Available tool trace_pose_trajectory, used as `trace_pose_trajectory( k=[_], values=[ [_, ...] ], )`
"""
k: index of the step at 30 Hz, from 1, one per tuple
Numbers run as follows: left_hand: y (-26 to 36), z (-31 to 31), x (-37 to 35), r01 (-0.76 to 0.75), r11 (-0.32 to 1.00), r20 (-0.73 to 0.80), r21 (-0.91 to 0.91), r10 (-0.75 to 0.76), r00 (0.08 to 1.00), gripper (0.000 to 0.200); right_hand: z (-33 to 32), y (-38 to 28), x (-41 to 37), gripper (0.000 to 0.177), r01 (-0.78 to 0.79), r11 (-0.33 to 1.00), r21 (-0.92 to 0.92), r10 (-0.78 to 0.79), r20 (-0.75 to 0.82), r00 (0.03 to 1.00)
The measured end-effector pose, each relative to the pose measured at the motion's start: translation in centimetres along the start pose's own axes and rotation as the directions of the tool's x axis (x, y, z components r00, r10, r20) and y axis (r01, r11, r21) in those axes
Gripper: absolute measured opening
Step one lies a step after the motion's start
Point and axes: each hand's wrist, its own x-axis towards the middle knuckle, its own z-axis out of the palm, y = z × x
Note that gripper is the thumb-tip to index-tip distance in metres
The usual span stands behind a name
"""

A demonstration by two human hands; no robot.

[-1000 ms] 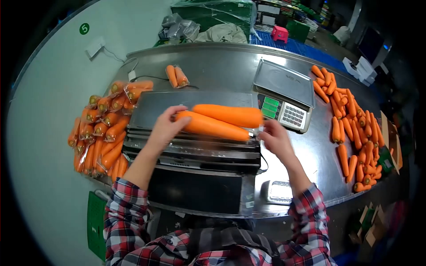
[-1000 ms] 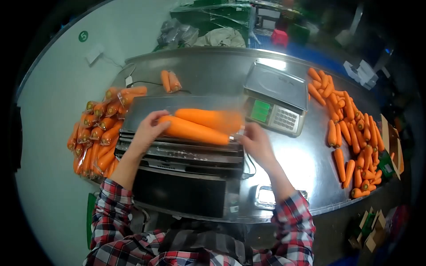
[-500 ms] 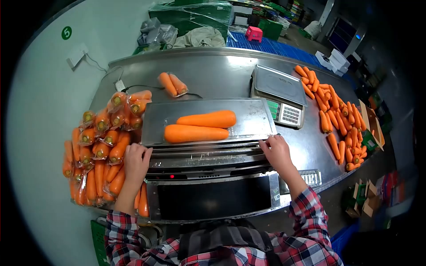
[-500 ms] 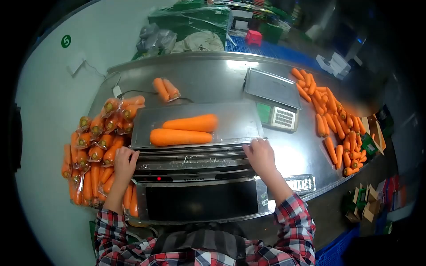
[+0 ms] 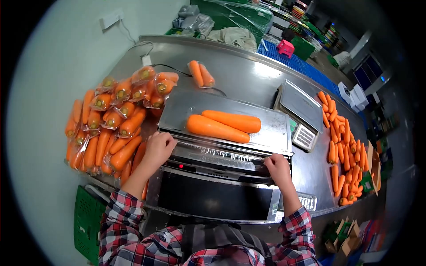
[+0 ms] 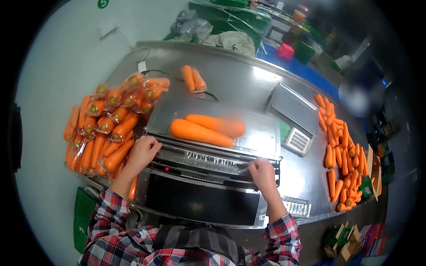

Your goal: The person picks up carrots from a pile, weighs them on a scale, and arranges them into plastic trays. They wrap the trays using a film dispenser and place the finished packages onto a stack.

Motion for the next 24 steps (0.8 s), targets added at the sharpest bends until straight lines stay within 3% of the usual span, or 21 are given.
trace_pose_trajectory(
  k=[1, 2, 3, 4, 6, 7, 8, 9, 10, 11, 12, 13, 14, 15, 16, 17, 18, 20, 23, 24],
  values=[
    [0.0, -0.1, 0.4, 0.197, 0.944, 0.106, -0.266, -0.174, 0.979, 0.022, -0.6, 0.3, 0.2, 0.023, -0.097, 0.984, 0.149, 0.081, 0.112, 0.990],
    [0.2, -0.5, 0.8, 0.388, 0.780, 0.245, -0.492, -0.303, 0.921, 0.023, -1.3, 0.5, 0.4, 0.024, -0.320, 0.843, 0.431, 0.187, 0.322, 0.928],
    [0.4, -1.1, 1.3, 0.544, 0.526, 0.398, -0.653, -0.373, 0.838, 0.024, -2.1, 0.0, 0.4, 0.023, -0.417, 0.686, 0.596, 0.199, 0.397, 0.896],
    [1.4, -2.6, 1.8, 0.598, 0.334, 0.491, -0.728, -0.355, 0.796, 0.026, -3.2, -1.4, 0.4, 0.025, -0.505, 0.490, 0.711, 0.189, 0.478, 0.858],
    [2.3, -4.5, 3.5, 0.569, -0.034, 0.559, -0.822, -0.239, 0.794, 0.027, -4.6, 0.0, 1.9, 0.027, -0.534, -0.017, 0.845, -0.095, 0.531, 0.842],
    [3.0, -5.3, 4.9, 0.505, -0.160, 0.528, -0.848, -0.194, 0.827, 0.031, -5.7, -1.3, 3.1, 0.029, -0.452, -0.222, 0.864, -0.109, 0.438, 0.892],
    [4.9, -6.4, 6.4, 0.387, -0.198, 0.429, -0.900, -0.253, 0.867, 0.032, -6.7, -1.3, 4.6, 0.029, -0.396, -0.418, 0.817, -0.079, 0.402, 0.912],
    [4.4, -7.0, 8.3, 0.369, -0.288, 0.424, -0.884, -0.161, 0.891, 0.033, -7.3, -2.5, 6.4, 0.030, -0.297, -0.528, 0.795, -0.161, 0.250, 0.955],
    [4.8, -6.8, 10.2, 0.290, -0.239, 0.340, -0.927, -0.202, 0.919, 0.030, -7.3, -3.3, 8.3, 0.029, -0.168, -0.508, 0.845, -0.152, 0.103, 0.983],
    [5.5, -6.4, 12.1, 0.213, -0.186, 0.254, -0.959, -0.236, 0.938, 0.028, -6.8, -5.1, 10.2, 0.027, 0.015, -0.422, 0.907, 0.099, 0.029, 0.995],
    [5.2, -5.2, 13.9, 0.177, -0.143, 0.206, -0.974, -0.222, 0.953, 0.022, -6.2, -6.5, 11.5, 0.024, 0.179, -0.286, 0.941, 0.334, -0.077, 0.939],
    [3.9, -3.2, 15.3, 0.140, -0.099, 0.158, -0.985, -0.204, 0.966, 0.018, -4.5, -5.2, 13.5, 0.018, 0.115, -0.071, 0.991, 0.189, -0.099, 0.977],
    [1.6, 0.0, 15.8, 0.175, 0.060, 0.161, -0.983, -0.194, 0.968, 0.017, -1.8, -3.0, 15.7, 0.015, 0.079, 0.156, 0.985, 0.044, -0.087, 0.995],
    [-0.9, 3.4, 16.2, 0.204, 0.219, 0.165, -0.954, -0.184, 0.969, 0.016, -0.1, -1.4, 16.2, 0.013, 0.052, 0.693, 0.719, -0.054, -0.020, 0.998],
    [-2.5, 5.8, 15.3, 0.203, 0.691, 0.181, -0.694, -0.105, 0.978, 0.021, 1.3, -0.1, 16.2, 0.017, 0.082, 0.978, 0.192, -0.099, 0.083, 0.992],
    [-0.3, 4.5, 14.0, 0.335, 0.834, 0.365, -0.439, -0.175, 0.914, 0.023, 2.9, 0.5, 15.6, 0.018, 0.047, 0.935, 0.351, -0.090, 0.107, 0.990],
    [-2.8, 9.1, 12.6, -0.176, 0.921, -0.087, -0.348, 0.155, 0.984, 0.025, 4.0, 0.6, 15.2, 0.020, 0.002, 0.867, 0.498, -0.081, 0.137, 0.987],
    [-3.2, 7.8, 12.0, -0.428, 0.904, -0.146, -0.003, 0.423, 0.894, 0.026, 2.0, -0.6, 14.4, 0.022, -0.050, 0.879, 0.474, -0.069, 0.230, 0.971],
    [-2.2, 5.5, 12.6, -0.447, 0.891, 0.063, -0.074, 0.452, 0.890, 0.027, -0.5, -2.0, 13.6, 0.015, -0.333, 0.791, 0.513, 0.118, 0.407, 0.906],
    [-1.4, 4.7, 12.5, -0.373, 0.925, 0.144, -0.068, 0.379, 0.914, 0.027, -0.4, -1.6, 13.7, 0.014, -0.397, 0.717, 0.573, 0.145, 0.434, 0.889]
  ],
)
